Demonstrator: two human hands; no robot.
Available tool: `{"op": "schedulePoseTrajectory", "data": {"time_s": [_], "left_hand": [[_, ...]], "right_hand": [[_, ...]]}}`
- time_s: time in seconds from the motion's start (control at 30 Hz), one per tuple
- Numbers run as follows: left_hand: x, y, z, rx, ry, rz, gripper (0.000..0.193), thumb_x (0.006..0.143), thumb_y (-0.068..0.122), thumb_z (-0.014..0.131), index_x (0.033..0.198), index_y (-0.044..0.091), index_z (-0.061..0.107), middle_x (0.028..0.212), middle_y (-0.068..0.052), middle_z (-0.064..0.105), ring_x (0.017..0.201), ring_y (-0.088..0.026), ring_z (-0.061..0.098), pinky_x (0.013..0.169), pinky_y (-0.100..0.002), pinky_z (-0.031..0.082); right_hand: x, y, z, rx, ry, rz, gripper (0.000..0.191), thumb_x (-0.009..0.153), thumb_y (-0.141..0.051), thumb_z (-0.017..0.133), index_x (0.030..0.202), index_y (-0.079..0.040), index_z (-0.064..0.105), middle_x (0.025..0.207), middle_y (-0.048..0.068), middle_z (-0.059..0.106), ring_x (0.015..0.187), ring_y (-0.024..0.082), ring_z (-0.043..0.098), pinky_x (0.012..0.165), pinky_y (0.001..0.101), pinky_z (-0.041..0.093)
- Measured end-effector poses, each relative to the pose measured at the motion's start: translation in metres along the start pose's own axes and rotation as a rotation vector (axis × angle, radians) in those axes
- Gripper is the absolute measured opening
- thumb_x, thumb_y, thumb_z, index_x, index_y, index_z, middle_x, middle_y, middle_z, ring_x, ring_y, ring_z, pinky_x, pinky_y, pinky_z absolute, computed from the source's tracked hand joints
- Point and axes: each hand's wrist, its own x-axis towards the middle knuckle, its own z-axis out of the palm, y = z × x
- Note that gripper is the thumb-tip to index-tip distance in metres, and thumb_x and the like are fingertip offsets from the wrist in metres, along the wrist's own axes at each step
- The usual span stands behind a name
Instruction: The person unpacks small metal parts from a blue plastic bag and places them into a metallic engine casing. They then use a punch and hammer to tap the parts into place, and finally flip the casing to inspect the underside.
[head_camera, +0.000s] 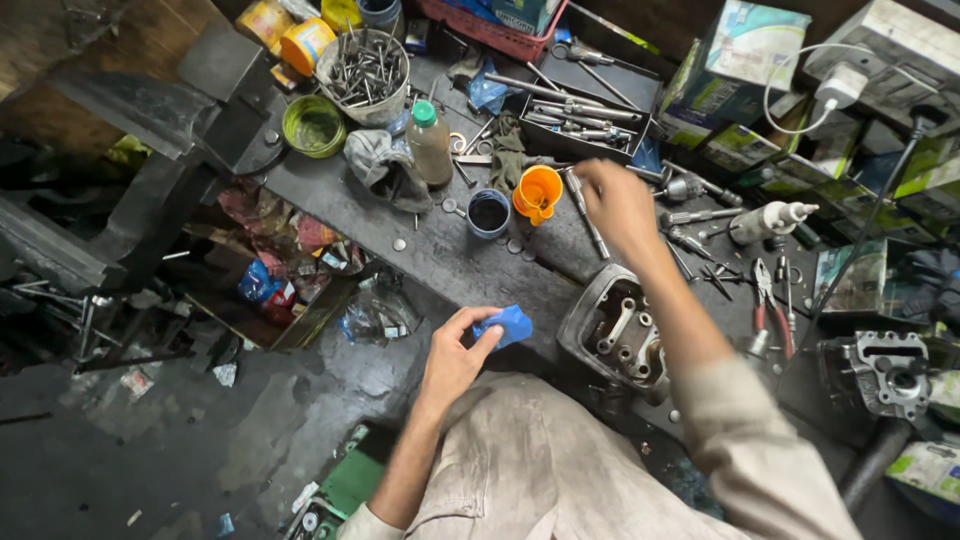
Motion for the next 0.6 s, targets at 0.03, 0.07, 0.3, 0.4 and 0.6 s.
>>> {"op": "schedulePoseTrajectory", "data": {"time_s": [0.03, 0.07, 0.3, 0.4, 0.6], "left_hand": [[0.000, 0.002, 0.000, -0.002, -0.006, 0.015, 0.021, 0.089, 0.010, 0.074, 0.109, 0.005, 0.074, 0.105, -0.006, 0.078, 0.098, -0.015, 0.071, 0.087, -0.028, 0.053], [0.000, 0.005, -0.001, 0.003, -0.016, 0.030, 0.021, 0.089, 0.010, 0.073, 0.109, 0.005, 0.074, 0.105, -0.006, 0.077, 0.097, -0.015, 0.071, 0.085, -0.028, 0.053], [-0.007, 0.015, -0.014, 0.007, -0.037, 0.082, 0.019, 0.090, 0.010, 0.072, 0.108, 0.004, 0.073, 0.103, -0.005, 0.075, 0.093, -0.014, 0.070, 0.081, -0.027, 0.053], [-0.011, 0.010, -0.022, 0.016, -0.008, 0.062, 0.019, 0.090, 0.010, 0.073, 0.108, 0.004, 0.074, 0.097, -0.004, 0.073, 0.086, -0.012, 0.066, 0.074, -0.026, 0.050], [-0.013, -0.005, -0.033, 0.020, 0.027, -0.002, 0.020, 0.088, 0.010, 0.074, 0.108, 0.005, 0.074, 0.092, -0.001, 0.071, 0.073, -0.007, 0.058, 0.064, -0.024, 0.046]], "right_hand": [[0.018, 0.005, 0.004, -0.098, 0.064, -0.097, 0.026, 0.093, -0.014, 0.060, 0.115, -0.014, 0.073, 0.101, 0.014, 0.075, 0.094, 0.036, 0.070, 0.077, 0.0483, 0.055], [0.035, 0.009, 0.008, -0.213, 0.015, -0.168, 0.027, 0.094, -0.016, 0.060, 0.117, -0.015, 0.074, 0.096, 0.015, 0.074, 0.089, 0.036, 0.071, 0.071, 0.0492, 0.055], [0.081, 0.010, 0.041, -0.560, -0.240, -0.371, 0.021, 0.103, -0.028, 0.061, 0.108, -0.010, 0.069, 0.078, 0.015, 0.072, 0.074, 0.036, 0.072, 0.062, 0.0491, 0.056], [0.090, 0.005, 0.039, -0.627, -0.170, -0.450, 0.017, 0.094, -0.023, 0.065, 0.105, -0.011, 0.068, 0.081, 0.013, 0.072, 0.076, 0.033, 0.072, 0.065, 0.0467, 0.055], [0.099, -0.005, -0.012, -0.660, -0.174, -0.234, 0.035, 0.090, -0.046, 0.071, 0.097, -0.012, 0.072, 0.081, 0.014, 0.073, 0.076, 0.033, 0.073, 0.066, 0.0453, 0.055]]}}
